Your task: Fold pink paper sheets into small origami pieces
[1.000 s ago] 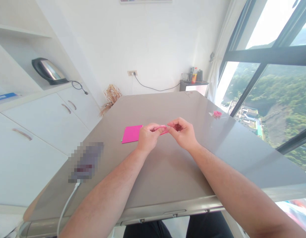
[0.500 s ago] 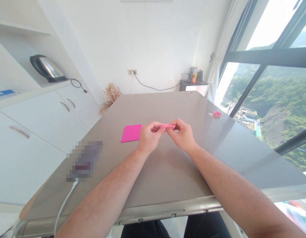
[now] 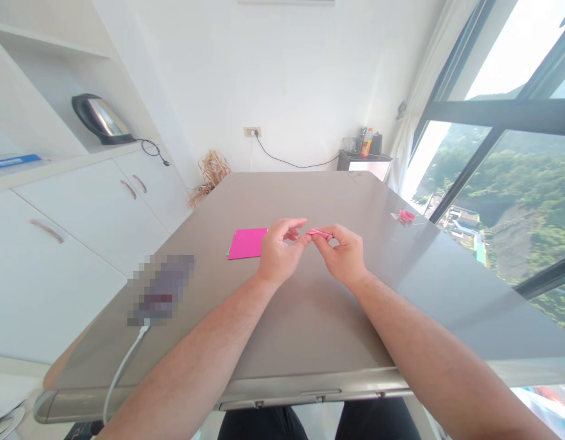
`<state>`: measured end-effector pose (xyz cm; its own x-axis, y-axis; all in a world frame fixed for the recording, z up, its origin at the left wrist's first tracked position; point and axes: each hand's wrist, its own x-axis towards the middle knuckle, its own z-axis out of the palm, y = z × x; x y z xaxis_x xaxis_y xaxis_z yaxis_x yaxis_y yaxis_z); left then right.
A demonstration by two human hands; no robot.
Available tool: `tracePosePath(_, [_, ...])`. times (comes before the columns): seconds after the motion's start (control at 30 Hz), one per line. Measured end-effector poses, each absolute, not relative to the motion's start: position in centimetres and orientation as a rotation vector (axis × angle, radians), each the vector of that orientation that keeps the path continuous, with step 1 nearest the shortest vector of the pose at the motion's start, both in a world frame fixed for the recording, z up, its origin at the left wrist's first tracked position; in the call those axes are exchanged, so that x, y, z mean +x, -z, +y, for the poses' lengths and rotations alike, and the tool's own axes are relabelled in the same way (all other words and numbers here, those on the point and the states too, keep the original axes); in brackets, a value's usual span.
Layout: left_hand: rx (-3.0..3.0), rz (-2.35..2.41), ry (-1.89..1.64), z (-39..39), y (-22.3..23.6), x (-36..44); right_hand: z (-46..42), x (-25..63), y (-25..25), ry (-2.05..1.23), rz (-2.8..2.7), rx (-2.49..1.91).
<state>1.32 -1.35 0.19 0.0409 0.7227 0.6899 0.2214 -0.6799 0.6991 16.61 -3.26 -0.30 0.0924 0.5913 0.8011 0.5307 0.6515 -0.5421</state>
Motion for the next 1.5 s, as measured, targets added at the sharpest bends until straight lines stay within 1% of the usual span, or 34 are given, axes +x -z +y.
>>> tracePosePath(0.07, [1.944,0.910,-1.953,-1.9,-0.1,1.8,-3.3,16.5,0.3,0.014,-1.550,-0.987])
tracePosePath(0.17, [2.087,0.796,-2.105,-2.9,-0.2,2.3,-3.4,16.4,0.2,0.084,-1.560,-0.997])
tracePosePath(0.37, [2.305,0.830,-2.106,-3.8,-0.4,2.8,-3.4,16.4,0.2,0.178,-1.568,-0.970])
tracePosePath(0.57, [2.316,0.910,-2.169,-3.7,-0.7,2.9,-3.4,16.3,0.3,0.211,-1.585,-0.967])
tracePosePath(0.83, [2.357,1.001,-2.145,-3.9,-0.9,2.8,-3.5,16.2,0.3,0.200,-1.603,-0.991])
tracePosePath(1.5, [2.464,0.958,-2.187,-3.8,-1.1,2.7,-3.7,16.3,0.1,0.261,-1.661,-0.935])
